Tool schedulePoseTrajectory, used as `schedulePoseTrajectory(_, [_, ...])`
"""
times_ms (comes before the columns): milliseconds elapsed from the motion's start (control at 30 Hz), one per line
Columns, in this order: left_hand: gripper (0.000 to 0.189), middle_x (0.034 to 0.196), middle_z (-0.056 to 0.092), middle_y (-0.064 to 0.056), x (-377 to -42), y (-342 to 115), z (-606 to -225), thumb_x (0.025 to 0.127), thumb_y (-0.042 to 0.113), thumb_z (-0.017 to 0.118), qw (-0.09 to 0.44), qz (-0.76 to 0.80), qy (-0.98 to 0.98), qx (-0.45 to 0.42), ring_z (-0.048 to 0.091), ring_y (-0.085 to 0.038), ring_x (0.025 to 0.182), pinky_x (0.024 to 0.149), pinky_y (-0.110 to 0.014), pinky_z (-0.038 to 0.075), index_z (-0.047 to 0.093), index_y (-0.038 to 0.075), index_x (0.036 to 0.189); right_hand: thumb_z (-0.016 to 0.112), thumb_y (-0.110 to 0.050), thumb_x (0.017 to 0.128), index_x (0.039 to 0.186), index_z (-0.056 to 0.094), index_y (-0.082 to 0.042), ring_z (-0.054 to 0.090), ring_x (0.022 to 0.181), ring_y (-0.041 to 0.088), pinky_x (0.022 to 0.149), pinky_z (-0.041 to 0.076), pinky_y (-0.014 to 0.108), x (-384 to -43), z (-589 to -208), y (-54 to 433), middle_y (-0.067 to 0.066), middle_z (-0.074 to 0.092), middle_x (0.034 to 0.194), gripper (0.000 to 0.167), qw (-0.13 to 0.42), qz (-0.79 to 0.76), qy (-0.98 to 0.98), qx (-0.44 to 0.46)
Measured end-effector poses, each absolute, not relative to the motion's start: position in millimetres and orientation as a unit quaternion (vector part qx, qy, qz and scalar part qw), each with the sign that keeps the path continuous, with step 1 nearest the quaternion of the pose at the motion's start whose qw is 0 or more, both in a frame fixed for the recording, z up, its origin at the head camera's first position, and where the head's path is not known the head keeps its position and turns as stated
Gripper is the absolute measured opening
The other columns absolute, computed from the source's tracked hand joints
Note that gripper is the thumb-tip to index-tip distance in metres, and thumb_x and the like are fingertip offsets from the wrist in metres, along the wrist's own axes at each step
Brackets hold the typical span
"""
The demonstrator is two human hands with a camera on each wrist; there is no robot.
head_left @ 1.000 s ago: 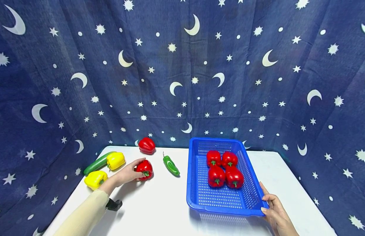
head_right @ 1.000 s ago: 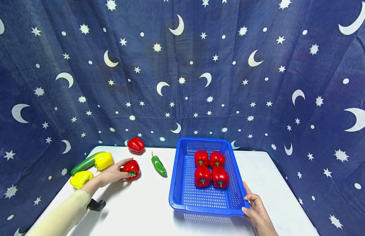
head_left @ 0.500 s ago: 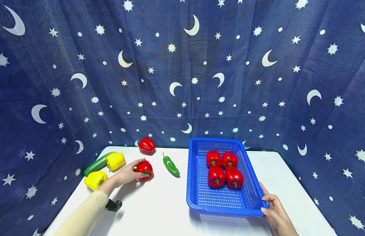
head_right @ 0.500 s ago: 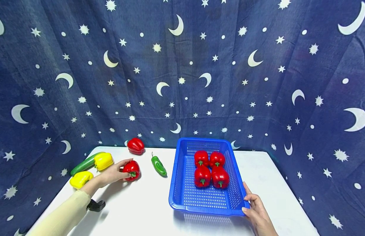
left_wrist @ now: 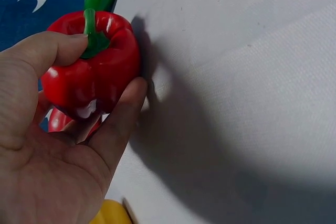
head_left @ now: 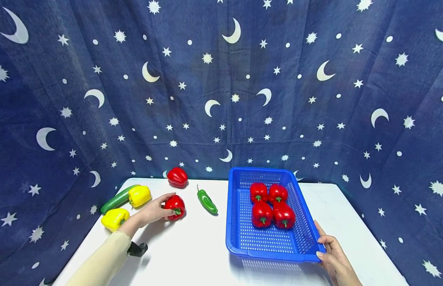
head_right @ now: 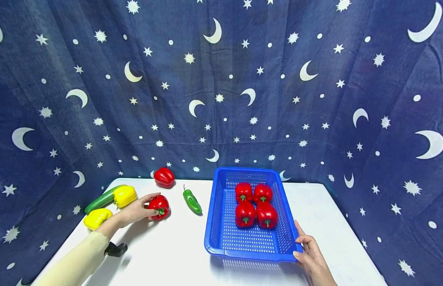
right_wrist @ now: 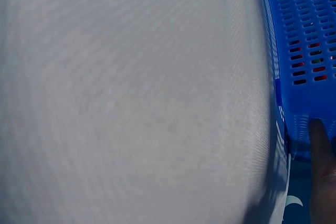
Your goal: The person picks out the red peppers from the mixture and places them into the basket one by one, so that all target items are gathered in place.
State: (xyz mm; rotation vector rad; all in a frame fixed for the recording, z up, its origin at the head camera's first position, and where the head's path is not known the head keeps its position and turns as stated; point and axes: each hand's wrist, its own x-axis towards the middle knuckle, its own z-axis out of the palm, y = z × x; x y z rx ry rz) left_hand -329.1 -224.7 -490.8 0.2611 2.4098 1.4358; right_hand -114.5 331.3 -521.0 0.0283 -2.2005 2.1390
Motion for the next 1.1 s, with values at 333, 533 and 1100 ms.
schedulePoseTrajectory(333, [0.078, 0.134, 0.051, -0.026, -327.3, -224.5, -486.2, 0.089, 0.010, 0.075, 0.158, 0.509, 0.840, 0.101, 0.064, -0.026, 0.093, 0.078, -0.037, 0.059, 0.037, 0.007, 0.157, 0.047, -0.006, 0.104, 0.125, 0.030, -0.003, -0.008, 0.152, 0.048, 0.103, 0.016, 0.081, -114.4, -523.5, 332.7, 0.009, -0.001, 0.172, 0.027, 0.039, 0.693, -0.719, 0.015])
schedulePoseTrajectory(533, [0.079, 0.136, 0.046, -0.024, -329.7, -222.4, -479.6, 0.091, 0.013, 0.074, 0.159, 0.510, 0.837, 0.120, 0.066, -0.034, 0.080, 0.078, -0.039, 0.058, 0.034, 0.008, 0.159, 0.048, -0.007, 0.104, 0.126, 0.029, -0.002, -0.009, 0.151, 0.049, 0.103, 0.013, 0.079, -115.7, -523.9, 332.2, 0.010, -0.003, 0.171, 0.030, 0.036, 0.697, -0.716, 0.006])
schedulePoseTrajectory(1100, [0.077, 0.141, 0.049, -0.025, -327.4, -197.3, -441.4, 0.092, 0.011, 0.075, 0.170, 0.542, 0.800, 0.193, 0.067, -0.029, 0.107, 0.089, -0.043, 0.058, 0.037, 0.016, 0.159, 0.047, -0.008, 0.105, 0.125, 0.030, -0.003, -0.007, 0.153, 0.044, 0.106, 0.017, 0.078, -114.3, -520.8, 331.8, 0.007, 0.000, 0.172, 0.027, 0.033, 0.689, -0.724, 0.012])
